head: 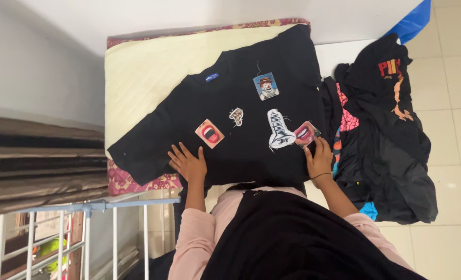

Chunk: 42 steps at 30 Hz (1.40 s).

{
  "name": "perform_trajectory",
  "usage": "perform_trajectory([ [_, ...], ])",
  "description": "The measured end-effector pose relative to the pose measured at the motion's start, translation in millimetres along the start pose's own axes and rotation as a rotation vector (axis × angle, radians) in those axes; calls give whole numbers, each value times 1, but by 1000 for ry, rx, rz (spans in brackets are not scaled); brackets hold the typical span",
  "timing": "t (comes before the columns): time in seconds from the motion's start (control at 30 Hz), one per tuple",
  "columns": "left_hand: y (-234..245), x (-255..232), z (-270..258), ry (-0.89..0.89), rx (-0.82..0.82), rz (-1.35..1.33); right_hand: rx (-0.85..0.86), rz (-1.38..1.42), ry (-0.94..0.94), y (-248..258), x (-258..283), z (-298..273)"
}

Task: The person folds two black t-shirts on a mattress and then hangs them on a nearby clothes drying rack. The person handles the shirts by hand, smoothing and folding them before placing them on the rack.

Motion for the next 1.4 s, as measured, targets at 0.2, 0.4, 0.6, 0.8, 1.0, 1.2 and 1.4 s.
perform_trajectory([
  [0.2,28,9,-27,103,-68,-173,-6,151,-286,-14,-37,30],
  [0.4,39,37,-45,284,49,69,4,96,-303,-9,-46,63],
  [0.6,-7,76,-54,473,16,-94,-93,13,-541,-10,-56,48],
  [0.8,-37,91,-55,446,-224,69,-283,92,-405,1,-55,42],
  [1.0,-49,109,-56,466,-283,-305,-17,46,-452,6,-73,64],
  [1.2,-55,106,-61,419,-199,-609,187,255,-462,9,-85,68],
  [1.4,-41,102,-62,397,-223,-671,318,381,-297,15,-68,51],
])
Point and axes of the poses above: each hand's wrist, its own z-axis towards the middle knuckle, its own y-axis out of the back of the hand, x = y × z, the point moved 7 cm from there along z, towards the middle knuckle, and after that the axes turned 12 degrees about -y, right-handed, at the moved point
